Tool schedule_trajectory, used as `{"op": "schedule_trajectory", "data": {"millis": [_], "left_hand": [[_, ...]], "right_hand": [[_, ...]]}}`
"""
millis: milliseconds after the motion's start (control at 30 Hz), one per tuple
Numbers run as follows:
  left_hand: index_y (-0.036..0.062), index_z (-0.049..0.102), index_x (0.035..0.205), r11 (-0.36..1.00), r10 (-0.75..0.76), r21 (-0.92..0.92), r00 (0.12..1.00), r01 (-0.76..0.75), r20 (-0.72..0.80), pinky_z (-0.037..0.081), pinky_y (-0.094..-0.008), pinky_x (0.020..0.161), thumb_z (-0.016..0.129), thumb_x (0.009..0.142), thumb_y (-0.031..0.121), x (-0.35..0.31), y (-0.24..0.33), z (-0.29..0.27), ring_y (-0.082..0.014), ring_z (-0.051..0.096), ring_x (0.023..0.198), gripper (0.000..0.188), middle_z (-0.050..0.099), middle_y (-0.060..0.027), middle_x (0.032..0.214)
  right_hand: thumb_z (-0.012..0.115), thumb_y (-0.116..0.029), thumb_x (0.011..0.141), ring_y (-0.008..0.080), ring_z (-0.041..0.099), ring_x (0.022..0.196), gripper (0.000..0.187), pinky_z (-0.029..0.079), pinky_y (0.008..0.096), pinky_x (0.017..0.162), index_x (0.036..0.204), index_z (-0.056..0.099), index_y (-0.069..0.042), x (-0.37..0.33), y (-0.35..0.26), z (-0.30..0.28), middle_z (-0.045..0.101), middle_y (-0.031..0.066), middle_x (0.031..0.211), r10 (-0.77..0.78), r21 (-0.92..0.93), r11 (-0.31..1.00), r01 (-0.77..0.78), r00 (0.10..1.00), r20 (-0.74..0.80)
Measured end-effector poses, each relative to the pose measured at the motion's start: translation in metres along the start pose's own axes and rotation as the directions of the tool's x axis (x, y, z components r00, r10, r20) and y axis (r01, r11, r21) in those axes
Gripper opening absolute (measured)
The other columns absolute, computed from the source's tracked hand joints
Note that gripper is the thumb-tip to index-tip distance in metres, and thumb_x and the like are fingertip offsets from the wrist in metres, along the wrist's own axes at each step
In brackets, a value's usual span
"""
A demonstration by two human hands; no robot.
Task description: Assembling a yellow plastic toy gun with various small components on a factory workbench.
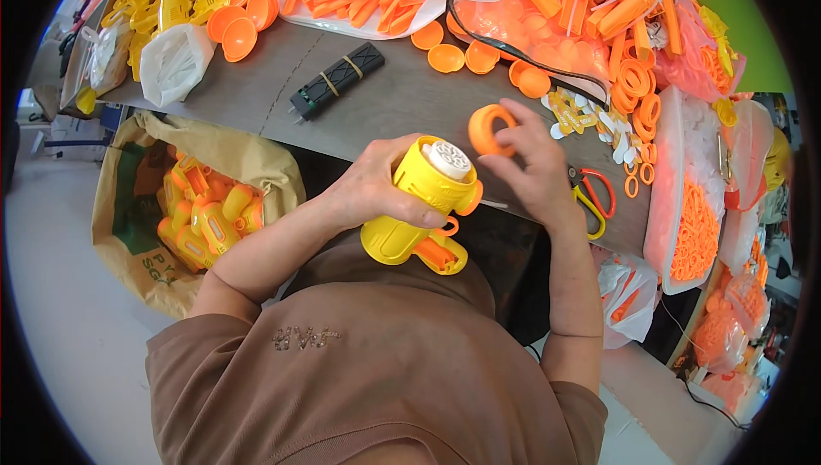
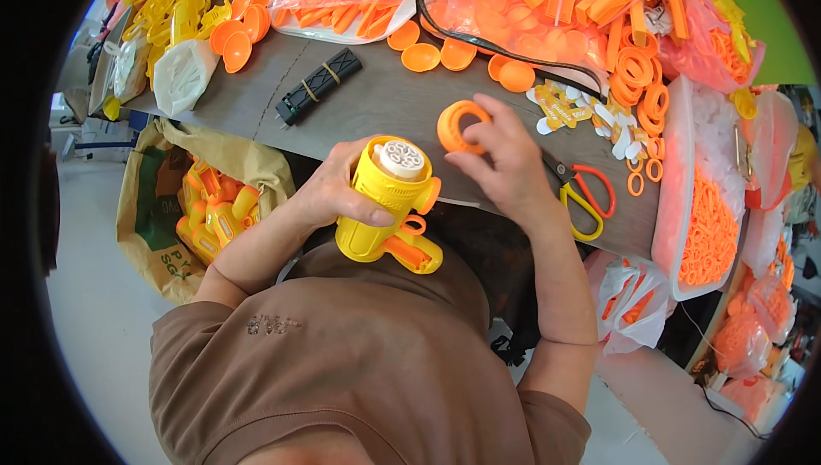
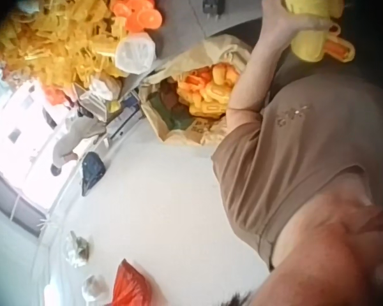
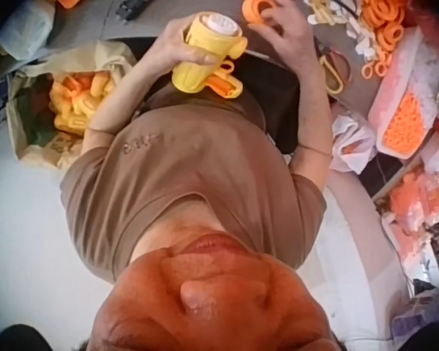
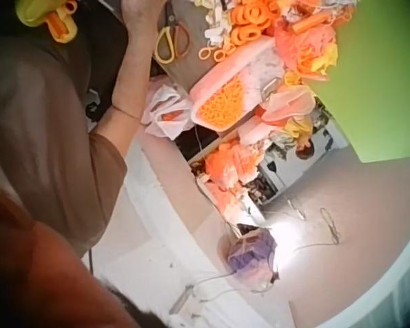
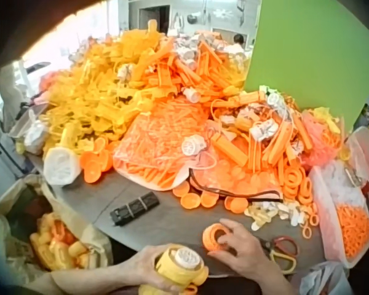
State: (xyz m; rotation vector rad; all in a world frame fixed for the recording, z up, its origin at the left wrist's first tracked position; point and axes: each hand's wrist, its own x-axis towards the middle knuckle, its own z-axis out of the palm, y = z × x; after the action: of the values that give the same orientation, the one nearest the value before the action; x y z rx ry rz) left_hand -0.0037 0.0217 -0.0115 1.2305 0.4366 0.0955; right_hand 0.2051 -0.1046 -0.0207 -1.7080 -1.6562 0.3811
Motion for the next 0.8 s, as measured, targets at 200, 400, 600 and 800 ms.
{"op": "schedule_trajectory", "data": {"millis": [200, 400, 600, 800], "left_hand": [[0.0001, 0.057, 0.113, 0.998, 0.038, 0.044, 0.997, -0.041, 0.072, 0.049, -0.0311, 0.081, 0.080, 0.056, 0.019, 0.008, 0.006, 0.013, -0.0166, 0.061, 0.090, 0.064, 0.064, -0.0073, 0.100], [0.0009, 0.056, 0.111, 0.999, 0.032, -0.027, 0.996, -0.030, 0.083, 0.049, -0.0308, 0.079, 0.081, 0.061, 0.019, 0.006, 0.015, 0.014, -0.0161, 0.062, 0.090, 0.058, 0.064, -0.0071, 0.097], [0.0008, 0.057, 0.109, 0.999, 0.044, 0.001, 0.996, -0.044, 0.078, 0.049, -0.0307, 0.078, 0.079, 0.062, 0.017, 0.002, 0.009, 0.015, -0.0163, 0.061, 0.090, 0.055, 0.063, -0.0072, 0.097], [0.0007, 0.051, 0.118, 0.997, -0.057, -0.044, 0.996, 0.060, 0.075, 0.047, -0.0318, 0.084, 0.078, 0.058, 0.019, -0.002, -0.004, 0.018, -0.0178, 0.058, 0.098, 0.068, 0.059, -0.0087, 0.105]], "right_hand": [[0.074, -0.023, 0.078, 0.0184, 0.051, 0.107, 0.048, 0.040, 0.0317, 0.095, 0.113, 0.049, -0.001, 0.018, -0.024, -0.009, 0.051, 0.0112, 0.119, 0.086, 0.706, 0.695, -0.132, 0.991, 0.101], [0.056, -0.046, 0.089, 0.0205, 0.052, 0.100, 0.058, 0.040, 0.0317, 0.090, 0.125, 0.050, -0.001, 0.015, -0.042, -0.003, 0.053, 0.0101, 0.109, 0.025, 0.497, 0.862, -0.099, 0.988, 0.153], [0.047, -0.045, 0.094, 0.0250, 0.047, 0.097, 0.054, 0.038, 0.0337, 0.087, 0.125, 0.055, -0.001, 0.009, -0.046, 0.002, 0.051, 0.0108, 0.102, -0.097, 0.327, 0.944, 0.054, 0.988, 0.116], [0.040, -0.047, 0.096, 0.0245, 0.047, 0.097, 0.057, 0.039, 0.0325, 0.087, 0.125, 0.055, -0.001, -0.003, -0.045, 0.005, 0.051, 0.0119, 0.104, -0.054, 0.303, 0.953, 0.004, 0.986, 0.155]]}}
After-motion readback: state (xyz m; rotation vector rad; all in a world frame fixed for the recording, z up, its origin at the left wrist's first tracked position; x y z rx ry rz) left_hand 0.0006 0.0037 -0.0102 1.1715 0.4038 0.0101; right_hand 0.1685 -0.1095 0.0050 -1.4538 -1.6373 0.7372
